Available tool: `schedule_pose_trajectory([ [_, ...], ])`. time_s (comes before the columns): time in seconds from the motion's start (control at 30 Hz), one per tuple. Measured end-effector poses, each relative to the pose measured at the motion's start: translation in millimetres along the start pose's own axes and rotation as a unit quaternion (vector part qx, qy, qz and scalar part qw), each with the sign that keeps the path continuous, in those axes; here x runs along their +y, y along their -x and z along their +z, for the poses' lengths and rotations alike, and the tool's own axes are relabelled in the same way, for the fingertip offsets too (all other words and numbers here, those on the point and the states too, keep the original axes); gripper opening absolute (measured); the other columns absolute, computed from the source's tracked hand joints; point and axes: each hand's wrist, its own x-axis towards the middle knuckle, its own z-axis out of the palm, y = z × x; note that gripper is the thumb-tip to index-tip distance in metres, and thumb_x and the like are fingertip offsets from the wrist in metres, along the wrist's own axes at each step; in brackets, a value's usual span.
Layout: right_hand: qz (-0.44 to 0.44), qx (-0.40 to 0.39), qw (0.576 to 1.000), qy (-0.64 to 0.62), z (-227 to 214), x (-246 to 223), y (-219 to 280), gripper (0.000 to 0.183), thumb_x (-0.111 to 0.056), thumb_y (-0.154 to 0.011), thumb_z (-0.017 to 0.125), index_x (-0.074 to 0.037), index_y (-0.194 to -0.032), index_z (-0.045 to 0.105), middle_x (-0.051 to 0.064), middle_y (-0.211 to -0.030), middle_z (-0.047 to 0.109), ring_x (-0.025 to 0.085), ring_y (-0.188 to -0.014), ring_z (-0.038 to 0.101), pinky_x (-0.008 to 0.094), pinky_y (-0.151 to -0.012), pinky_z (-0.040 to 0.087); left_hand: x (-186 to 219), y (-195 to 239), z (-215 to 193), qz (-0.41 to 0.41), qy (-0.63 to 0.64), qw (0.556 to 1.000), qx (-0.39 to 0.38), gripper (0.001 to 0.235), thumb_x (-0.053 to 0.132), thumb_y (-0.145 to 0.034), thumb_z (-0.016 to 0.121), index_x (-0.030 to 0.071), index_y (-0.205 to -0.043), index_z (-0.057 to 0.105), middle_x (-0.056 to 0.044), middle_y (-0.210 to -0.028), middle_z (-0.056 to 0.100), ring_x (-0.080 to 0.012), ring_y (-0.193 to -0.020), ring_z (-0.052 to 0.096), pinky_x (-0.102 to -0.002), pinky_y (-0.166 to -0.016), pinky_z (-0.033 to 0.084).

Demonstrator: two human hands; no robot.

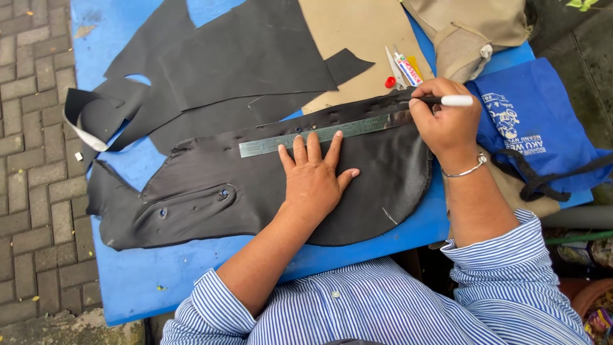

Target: Marking patterns and layout lines on a piece of black leather using a ruler and a white marker on a work table.

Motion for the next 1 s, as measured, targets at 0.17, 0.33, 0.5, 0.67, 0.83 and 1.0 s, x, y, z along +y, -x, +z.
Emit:
schedule_pose_trajectory([
  [0.17,-0.15,-0.059,0.986,-0.039,10.0,-45.1,-7.1,0.026,0.002,-0.105,0.061,0.0,-0.128,0.073,0.02,-0.102,0.075,0.037,-0.096,0.071,0.046,-0.087,0.056,-1.7,3.7,-3.3,-0.003,0.003,1.0,-0.004,0.082,0.07,-0.097,0.04,0.024,-0.164,0.023,-0.022,-0.157,0.025,-0.0491,-0.146,0.017,-0.077,-0.114,0.008],
  [0.33,-0.271,-0.179,0.939,0.113,43.0,-8.5,19.0,0.031,-0.013,-0.096,0.068,-0.006,-0.126,0.066,0.015,-0.109,0.069,0.034,-0.111,0.067,0.043,-0.096,0.053,-9.5,11.2,-15.7,-0.004,0.004,0.999,-0.04,0.082,0.07,-0.098,0.037,0.025,-0.164,0.019,-0.021,-0.163,0.021,-0.0474,-0.149,0.015,-0.075,-0.115,0.006],
  [0.5,-0.33,-0.202,0.908,0.158,21.8,-61.9,-5.0,0.019,0.0,-0.101,0.062,-0.005,-0.117,0.071,0.01,-0.081,0.055,0.028,-0.079,0.058,0.039,-0.081,0.053,-22.8,15.7,-3.3,-0.006,-0.062,0.998,-0.013,0.086,0.077,-0.093,0.025,0.028,-0.163,0.013,-0.011,-0.166,0.02,-0.0376,-0.149,0.018,-0.068,-0.116,0.013],
  [0.67,-0.332,-0.2,0.919,0.07,39.9,-98.6,-7.7,0.026,0.006,-0.099,0.065,-0.004,-0.122,0.069,0.008,-0.089,0.061,0.027,-0.082,0.062,0.038,-0.085,0.056,-67.5,55.8,-3.7,-0.007,-0.057,0.991,0.117,0.088,0.08,-0.092,0.034,0.027,-0.161,0.022,-0.014,-0.162,0.031,-0.0401,-0.147,0.028,-0.067,-0.118,0.017],
  [0.83,-0.348,-0.211,0.912,0.04,79.2,-132.0,-5.4,0.025,0.002,-0.1,0.063,-0.008,-0.122,0.069,0.008,-0.094,0.065,0.028,-0.086,0.063,0.037,-0.09,0.055,-121.5,105.4,-20.2,-0.011,-0.057,0.964,0.259,0.087,0.076,-0.09,0.055,0.022,-0.157,0.041,-0.014,-0.155,0.044,-0.0416,-0.142,0.041,-0.064,-0.119,0.026],
  [1.0,-0.357,-0.194,0.913,0.04,116.8,-133.5,10.5,0.019,-0.011,-0.103,0.063,-0.009,-0.121,0.068,0.009,-0.101,0.069,0.028,-0.106,0.071,0.035,-0.092,0.056,-169.2,124.4,-16.7,-0.058,-0.005,0.986,0.155,0.069,0.057,-0.101,0.051,0.011,-0.151,0.047,-0.017,-0.152,0.038,-0.0418,-0.141,0.031,-0.066,-0.118,0.017],
])
